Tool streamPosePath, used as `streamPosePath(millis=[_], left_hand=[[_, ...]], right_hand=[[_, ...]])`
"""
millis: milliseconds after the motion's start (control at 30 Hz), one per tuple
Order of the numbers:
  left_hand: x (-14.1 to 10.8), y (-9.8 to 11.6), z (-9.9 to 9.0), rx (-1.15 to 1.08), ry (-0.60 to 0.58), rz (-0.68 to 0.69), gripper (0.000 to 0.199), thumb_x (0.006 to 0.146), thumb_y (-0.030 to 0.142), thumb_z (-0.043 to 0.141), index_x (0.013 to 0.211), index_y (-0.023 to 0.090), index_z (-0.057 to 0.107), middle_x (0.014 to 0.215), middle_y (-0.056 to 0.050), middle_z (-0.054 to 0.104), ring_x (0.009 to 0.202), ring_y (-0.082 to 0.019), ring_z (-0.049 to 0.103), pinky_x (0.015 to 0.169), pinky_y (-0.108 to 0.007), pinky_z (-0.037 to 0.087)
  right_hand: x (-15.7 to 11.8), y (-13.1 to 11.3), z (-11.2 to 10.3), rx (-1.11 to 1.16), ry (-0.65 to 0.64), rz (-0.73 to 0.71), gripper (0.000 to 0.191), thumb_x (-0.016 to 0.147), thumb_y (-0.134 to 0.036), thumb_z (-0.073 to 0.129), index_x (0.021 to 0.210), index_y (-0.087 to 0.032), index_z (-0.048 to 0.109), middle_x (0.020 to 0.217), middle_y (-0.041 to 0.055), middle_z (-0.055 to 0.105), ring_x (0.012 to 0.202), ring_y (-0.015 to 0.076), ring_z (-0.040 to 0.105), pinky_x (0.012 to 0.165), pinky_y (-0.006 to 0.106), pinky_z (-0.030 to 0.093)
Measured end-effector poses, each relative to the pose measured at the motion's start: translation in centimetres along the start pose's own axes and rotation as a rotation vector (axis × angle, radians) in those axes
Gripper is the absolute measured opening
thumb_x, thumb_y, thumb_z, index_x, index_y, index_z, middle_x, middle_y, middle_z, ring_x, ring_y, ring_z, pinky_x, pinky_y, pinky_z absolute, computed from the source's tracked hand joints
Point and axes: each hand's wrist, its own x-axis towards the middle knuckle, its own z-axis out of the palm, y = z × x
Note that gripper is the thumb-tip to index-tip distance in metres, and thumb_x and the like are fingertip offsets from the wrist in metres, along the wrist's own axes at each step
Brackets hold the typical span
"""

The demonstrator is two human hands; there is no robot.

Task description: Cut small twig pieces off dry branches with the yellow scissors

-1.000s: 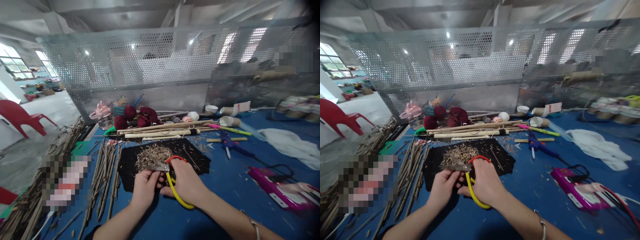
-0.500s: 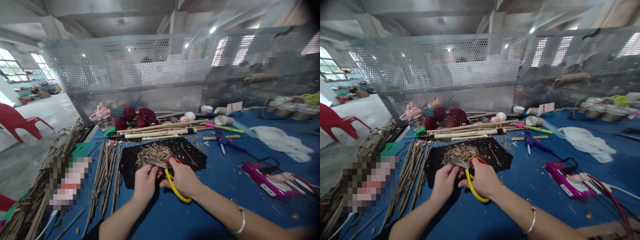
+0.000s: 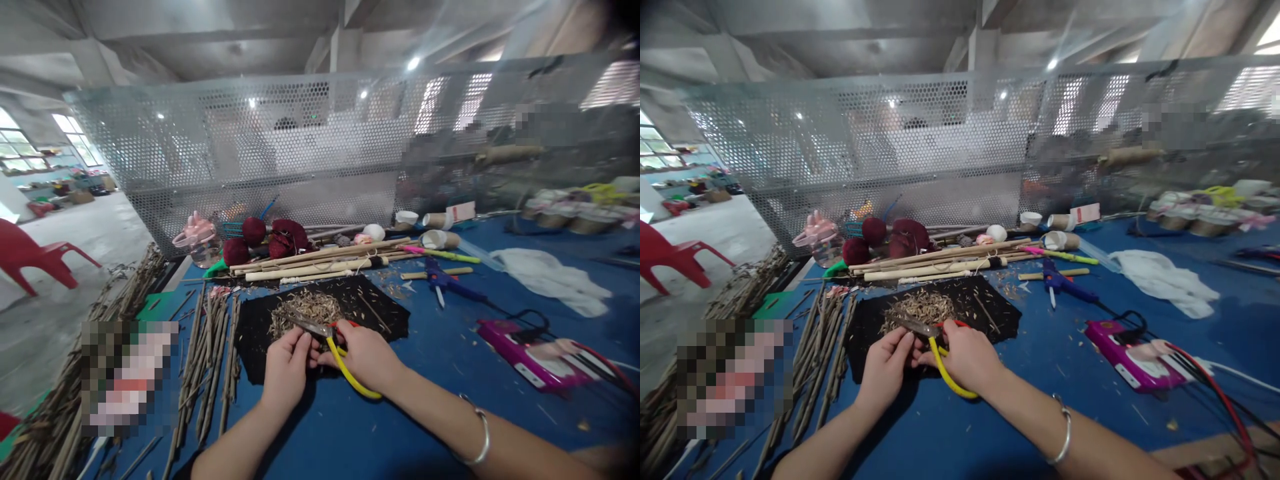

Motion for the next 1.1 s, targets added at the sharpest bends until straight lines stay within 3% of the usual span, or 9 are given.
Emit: streamPosePath(millis=[333,467,600,967,1100], left_hand=[[-0.02,0.25,0.08,-0.023,-0.01,-0.017,0.029,0.076,0.04,0.05,0.067,0.013,0.054,0.057,0.001,0.053,0.044,-0.005,0.047,0.042,-0.016,0.04],[0.13,0.22,0.11,-0.086,0.045,-0.044,0.03,0.073,0.042,0.052,0.07,0.012,0.055,0.056,0.0,0.054,0.042,-0.005,0.046,0.039,-0.016,0.039],[0.18,0.25,0.25,-0.122,0.108,-0.065,0.031,0.069,0.04,0.057,0.07,0.01,0.059,0.063,-0.004,0.059,0.046,-0.007,0.051,0.042,-0.018,0.043],[-0.04,-0.02,0.15,-0.133,0.087,-0.037,0.026,0.069,0.036,0.06,0.081,0.013,0.063,0.072,-0.004,0.064,0.062,-0.012,0.058,0.05,-0.02,0.048],[-0.17,-0.03,0.22,-0.091,0.069,-0.027,0.026,0.071,0.036,0.057,0.075,0.011,0.064,0.071,-0.006,0.065,0.059,-0.011,0.058,0.053,-0.021,0.049]], right_hand=[[0.23,0.51,-0.2,-0.049,-0.01,-0.014,0.043,0.071,-0.063,0.046,0.074,-0.02,0.05,0.069,0.0043,0.062,0.064,0.0191,0.06,0.051,0.025,0.027],[0.1,0.49,-0.19,-0.071,0.046,-0.027,0.045,0.065,-0.063,0.053,0.079,-0.021,0.048,0.07,0.0036,0.062,0.065,0.0194,0.059,0.052,0.025,0.028],[-0.13,0.18,-0.25,-0.058,0.071,-0.086,0.05,0.059,-0.061,0.06,0.083,-0.02,0.046,0.077,0.0046,0.061,0.072,0.0208,0.059,0.055,0.025,0.031],[-0.25,-0.11,-0.17,-0.017,0.095,-0.076,0.04,0.063,-0.053,0.061,0.083,-0.021,0.046,0.073,0.0027,0.061,0.067,0.0187,0.058,0.056,0.025,0.031],[-0.29,-0.17,0.0,0.007,0.129,-0.122,0.043,0.061,-0.053,0.062,0.083,-0.02,0.045,0.074,0.0024,0.059,0.068,0.0185,0.057,0.056,0.025,0.032]])
